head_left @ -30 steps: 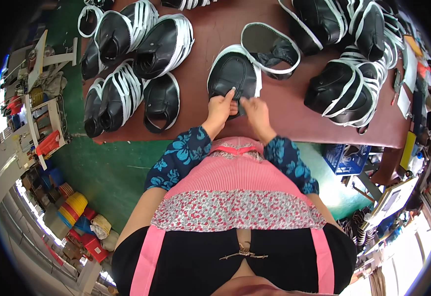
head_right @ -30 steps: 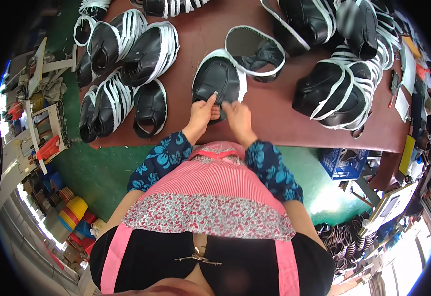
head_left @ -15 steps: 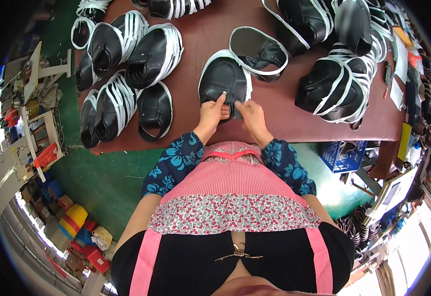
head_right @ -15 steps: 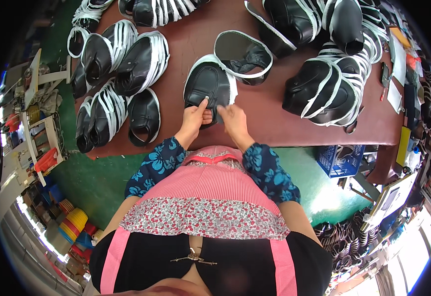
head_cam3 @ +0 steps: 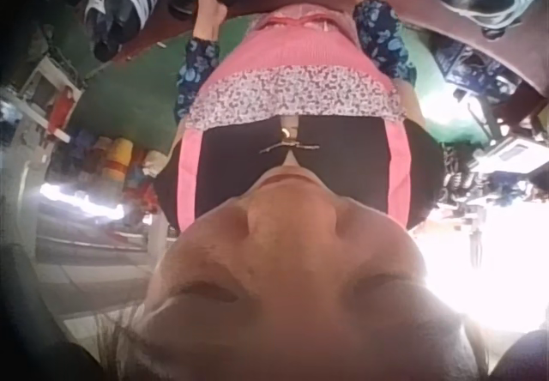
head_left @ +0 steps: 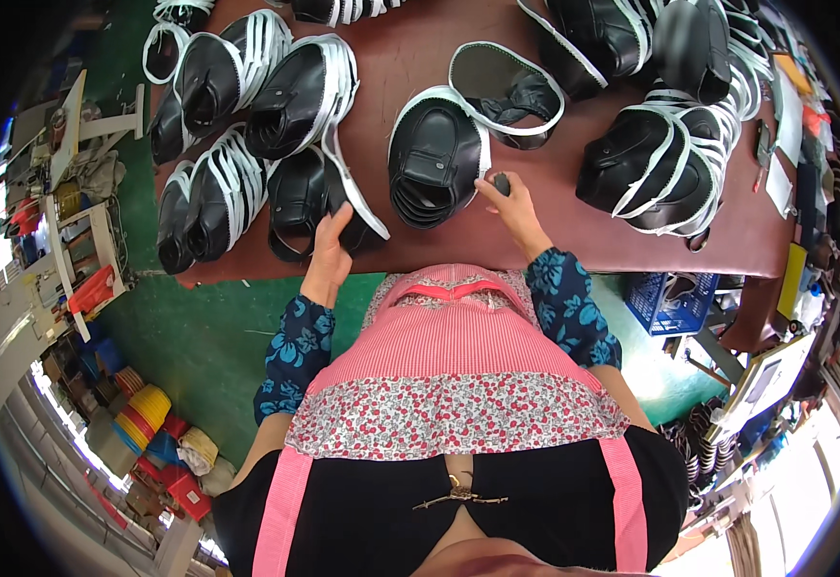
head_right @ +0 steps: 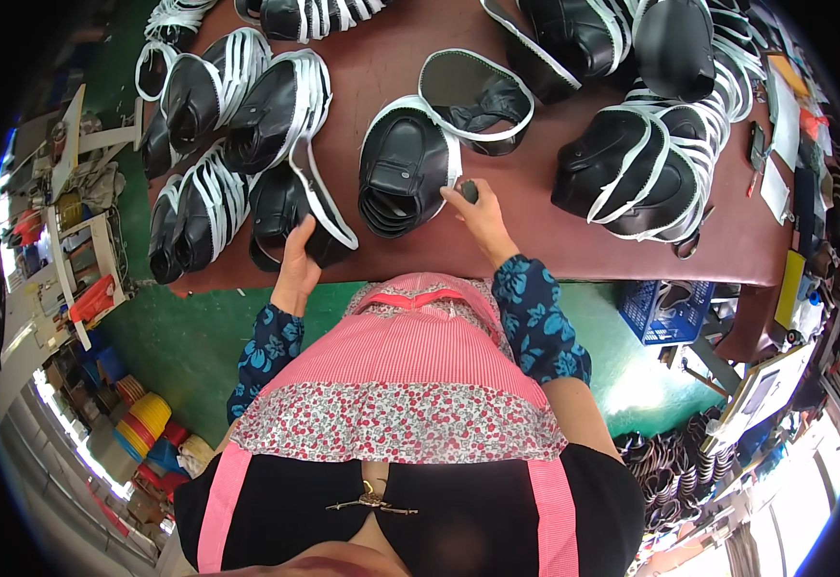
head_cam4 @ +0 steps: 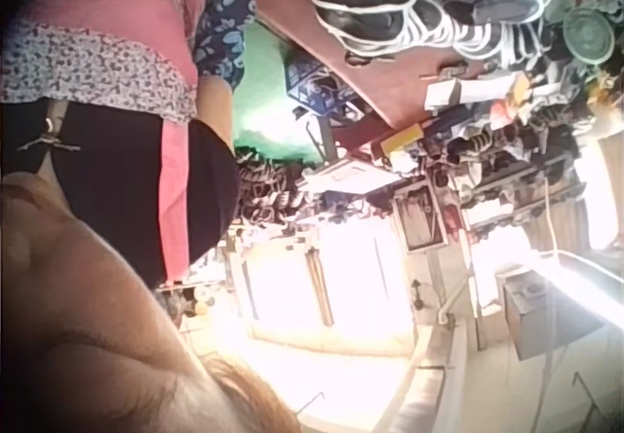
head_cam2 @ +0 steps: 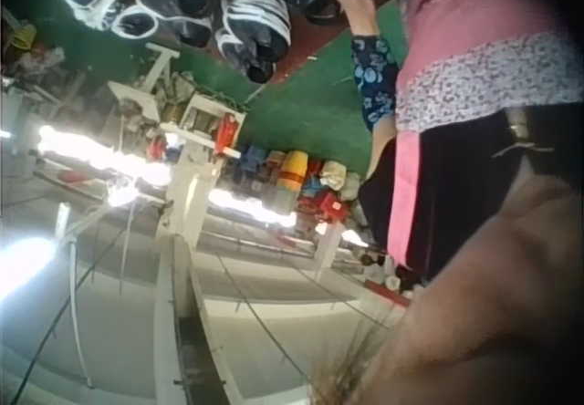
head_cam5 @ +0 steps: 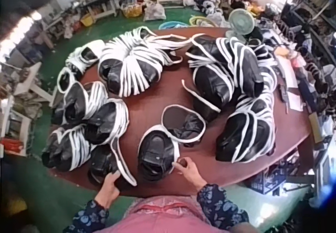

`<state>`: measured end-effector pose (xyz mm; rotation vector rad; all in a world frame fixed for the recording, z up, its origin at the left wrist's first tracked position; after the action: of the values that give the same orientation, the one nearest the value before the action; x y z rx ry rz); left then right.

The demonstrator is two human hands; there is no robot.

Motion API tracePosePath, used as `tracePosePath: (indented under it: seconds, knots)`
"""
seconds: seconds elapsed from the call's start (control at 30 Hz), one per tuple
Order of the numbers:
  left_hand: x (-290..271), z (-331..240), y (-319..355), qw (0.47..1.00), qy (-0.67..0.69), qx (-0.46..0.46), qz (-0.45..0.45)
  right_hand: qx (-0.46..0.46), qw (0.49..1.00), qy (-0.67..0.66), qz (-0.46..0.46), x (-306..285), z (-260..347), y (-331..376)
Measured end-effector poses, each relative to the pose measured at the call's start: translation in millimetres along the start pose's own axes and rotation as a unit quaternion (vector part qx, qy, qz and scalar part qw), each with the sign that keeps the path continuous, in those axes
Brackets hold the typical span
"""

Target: Inspect shoe uppers and inner linings for defects and alignment on a production line.

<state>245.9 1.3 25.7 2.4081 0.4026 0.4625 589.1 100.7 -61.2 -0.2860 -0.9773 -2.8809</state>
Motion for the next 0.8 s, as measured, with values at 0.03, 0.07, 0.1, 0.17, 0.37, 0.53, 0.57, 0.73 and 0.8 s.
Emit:
tracePosePath:
  seconds: [0.03,0.07,0.1,0.17,0.37,0.53,0.57,0.73,0.8]
  knots:
    - [2,4,4,0.999,-0.001,-0.032,0.017,-0.010,1.000,0.002,-0.024,3,5,-4]
    - [3,12,10,0.999,-0.013,-0.049,-0.004,-0.020,0.999,0.005,-0.049,4,10,-7]
    - [1,19,12,0.999,-0.028,-0.047,-0.007,-0.019,0.999,0.004,-0.044,5,9,-14]
    - [16,21,15,0.996,-0.085,-0.017,-0.023,-0.023,0.999,0.003,-0.046,-4,0,-28]
    - [61,26,0,0.994,-0.094,0.010,-0.054,-0.142,0.973,0.160,-0.091,33,50,-17]
    - [78,21,-47,0.993,-0.088,0.019,-0.071,-0.203,0.951,0.167,0.165,127,91,-42]
    - [74,24,-52,0.991,-0.102,-0.001,-0.087,-0.217,0.934,0.215,0.188,144,92,-42]
    - [75,29,-70,0.990,-0.095,0.000,-0.106,-0.270,0.886,0.333,0.177,144,81,-78]
    - [80,28,-71,0.989,-0.094,-0.007,-0.110,-0.362,0.860,0.347,0.096,128,93,-90]
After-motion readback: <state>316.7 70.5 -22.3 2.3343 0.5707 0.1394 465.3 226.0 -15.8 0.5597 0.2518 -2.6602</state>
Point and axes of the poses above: each hand's wrist, its own y-axis away from the middle knuckle, its own x-axis out of the palm, z = x × y, the point moved 9 cm from there along -y, towards the middle knuckle, and after that the axes turned 14 degrees about -y, right-handed, at the moved point
